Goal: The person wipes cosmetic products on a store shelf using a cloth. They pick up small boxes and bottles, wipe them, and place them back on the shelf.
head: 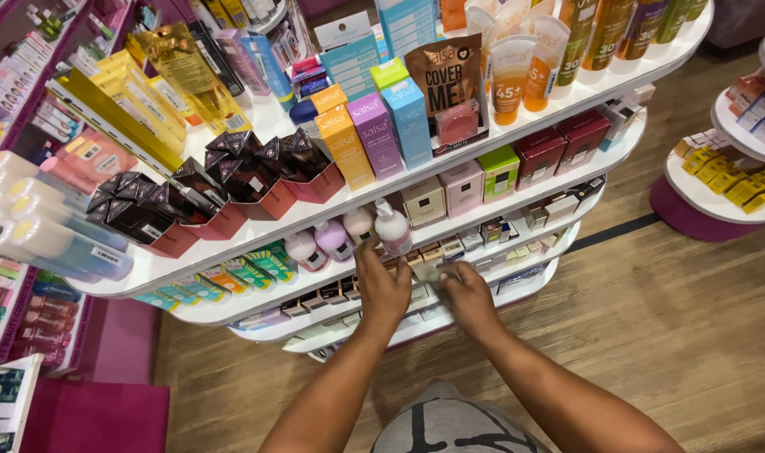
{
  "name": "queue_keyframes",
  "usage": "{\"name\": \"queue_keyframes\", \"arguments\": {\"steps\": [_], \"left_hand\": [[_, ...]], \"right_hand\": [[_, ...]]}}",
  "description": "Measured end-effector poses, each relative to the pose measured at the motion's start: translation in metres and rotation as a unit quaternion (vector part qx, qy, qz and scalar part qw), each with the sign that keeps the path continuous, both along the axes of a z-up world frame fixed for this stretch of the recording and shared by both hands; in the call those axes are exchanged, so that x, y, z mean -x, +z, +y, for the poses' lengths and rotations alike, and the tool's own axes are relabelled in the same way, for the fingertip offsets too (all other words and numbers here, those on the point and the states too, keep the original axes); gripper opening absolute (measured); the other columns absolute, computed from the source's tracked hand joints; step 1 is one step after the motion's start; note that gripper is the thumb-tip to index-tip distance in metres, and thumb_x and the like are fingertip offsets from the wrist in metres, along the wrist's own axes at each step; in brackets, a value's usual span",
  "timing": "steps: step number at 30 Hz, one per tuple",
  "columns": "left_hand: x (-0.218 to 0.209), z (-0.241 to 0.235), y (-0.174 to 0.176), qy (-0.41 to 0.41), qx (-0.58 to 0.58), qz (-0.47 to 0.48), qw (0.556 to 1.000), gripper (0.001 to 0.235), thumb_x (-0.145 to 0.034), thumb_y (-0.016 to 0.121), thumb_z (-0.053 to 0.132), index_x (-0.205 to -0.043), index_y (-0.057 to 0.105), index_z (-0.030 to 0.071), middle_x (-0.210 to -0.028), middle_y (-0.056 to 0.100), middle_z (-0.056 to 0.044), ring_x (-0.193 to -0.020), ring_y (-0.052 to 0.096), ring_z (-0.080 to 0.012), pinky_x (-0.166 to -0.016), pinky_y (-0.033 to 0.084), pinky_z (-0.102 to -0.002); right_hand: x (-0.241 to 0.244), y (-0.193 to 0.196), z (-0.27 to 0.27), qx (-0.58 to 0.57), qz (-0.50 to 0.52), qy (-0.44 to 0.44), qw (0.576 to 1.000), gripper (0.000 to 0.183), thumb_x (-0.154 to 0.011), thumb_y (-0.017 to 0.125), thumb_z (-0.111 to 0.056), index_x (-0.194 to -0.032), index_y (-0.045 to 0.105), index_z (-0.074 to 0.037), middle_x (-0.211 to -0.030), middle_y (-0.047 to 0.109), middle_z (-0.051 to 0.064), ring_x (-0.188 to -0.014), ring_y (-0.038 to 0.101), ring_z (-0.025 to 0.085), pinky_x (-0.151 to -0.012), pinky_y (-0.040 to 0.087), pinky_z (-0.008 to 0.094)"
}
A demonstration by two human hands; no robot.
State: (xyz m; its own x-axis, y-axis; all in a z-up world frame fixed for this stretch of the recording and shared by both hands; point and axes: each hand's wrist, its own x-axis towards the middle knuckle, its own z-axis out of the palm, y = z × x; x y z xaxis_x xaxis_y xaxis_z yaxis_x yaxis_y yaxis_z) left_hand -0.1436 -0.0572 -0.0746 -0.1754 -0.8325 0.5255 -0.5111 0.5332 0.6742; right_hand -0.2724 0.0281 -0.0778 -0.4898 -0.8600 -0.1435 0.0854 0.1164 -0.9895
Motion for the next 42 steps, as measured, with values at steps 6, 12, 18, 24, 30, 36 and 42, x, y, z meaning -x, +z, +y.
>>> {"name": "queue_keyframes", "arguments": {"steps": [6, 12, 18, 24, 30, 36, 42], "left_hand": [[-0.005, -0.008, -0.029, -0.019, -0.156, 0.086, 0.984, 0.068, -0.085, 0.064, 0.005, -0.147, 0.038, -0.007, -0.137, 0.048, -0.03, -0.134, 0.05, -0.05, -0.112, 0.04, -0.055], [-0.001, -0.001, 0.003, -0.023, -0.201, 0.093, 0.975, 0.073, -0.086, 0.063, 0.01, -0.153, 0.036, 0.002, -0.145, 0.053, -0.029, -0.142, 0.045, -0.0436, -0.118, 0.036, -0.053], [0.002, -0.006, -0.024, -0.013, -0.159, 0.111, 0.981, 0.073, -0.083, 0.064, 0.007, -0.152, 0.038, 0.003, -0.142, 0.055, -0.026, -0.135, 0.053, -0.0415, -0.114, 0.042, -0.05], [0.005, -0.015, -0.055, 0.011, -0.136, 0.11, 0.985, 0.075, -0.08, 0.069, 0.01, -0.15, 0.043, 0.005, -0.137, 0.056, -0.02, -0.131, 0.057, -0.0388, -0.111, 0.045, -0.047], [0.005, -0.027, -0.071, 0.026, -0.132, 0.123, 0.983, 0.07, -0.08, 0.07, 0.009, -0.146, 0.047, 0.001, -0.134, 0.058, -0.024, -0.128, 0.059, -0.0407, -0.111, 0.046, -0.048], [0.002, -0.031, -0.078, 0.007, -0.114, 0.112, 0.987, 0.071, -0.079, 0.073, 0.011, -0.146, 0.049, 0.002, -0.133, 0.06, -0.024, -0.126, 0.061, -0.0404, -0.11, 0.046, -0.047], [0.001, -0.044, -0.104, -0.013, -0.072, 0.115, 0.991, 0.072, -0.075, 0.075, 0.008, -0.143, 0.052, 0.004, -0.126, 0.064, -0.017, -0.116, 0.068, -0.033, -0.104, 0.052, -0.043]], "right_hand": [[0.009, -0.018, -0.036, 0.05, 0.105, 0.036, 0.993, 0.029, -0.082, 0.057, -0.005, -0.103, 0.075, -0.008, -0.098, 0.074, 0.019, -0.105, 0.069, 0.036, -0.096, 0.05, 0.047], [0.011, -0.034, -0.066, 0.029, 0.188, 0.124, 0.974, 0.056, -0.086, 0.06, -0.009, -0.142, 0.063, -0.015, -0.119, 0.072, 0.018, -0.122, 0.065, 0.035, -0.102, 0.05, 0.046], [0.018, -0.046, -0.077, 0.065, 0.223, 0.125, 0.965, 0.056, -0.084, 0.059, -0.004, -0.14, 0.066, -0.01, -0.124, 0.067, 0.021, -0.125, 0.061, 0.039, -0.109, 0.045, 0.049], [0.024, -0.054, -0.089, 0.042, 0.197, 0.14, 0.969, 0.057, -0.088, 0.059, -0.008, -0.143, 0.064, -0.019, -0.13, 0.07, 0.016, -0.131, 0.059, 0.035, -0.112, 0.043, 0.048], [0.009, -0.033, -0.066, -0.015, 0.138, 0.091, 0.986, 0.047, -0.093, 0.056, -0.011, -0.138, 0.068, -0.018, -0.128, 0.073, 0.013, -0.129, 0.061, 0.032, -0.111, 0.045, 0.046], [-0.003, -0.03, -0.074, -0.035, 0.158, 0.065, 0.985, 0.048, -0.092, 0.055, -0.009, -0.135, 0.071, -0.023, -0.127, 0.074, 0.009, -0.13, 0.06, 0.03, -0.111, 0.045, 0.045], [-0.005, -0.029, -0.077, -0.056, 0.148, 0.056, 0.986, 0.05, -0.092, 0.053, -0.011, -0.136, 0.07, -0.025, -0.131, 0.072, 0.01, -0.134, 0.057, 0.034, -0.114, 0.042, 0.048]]}}
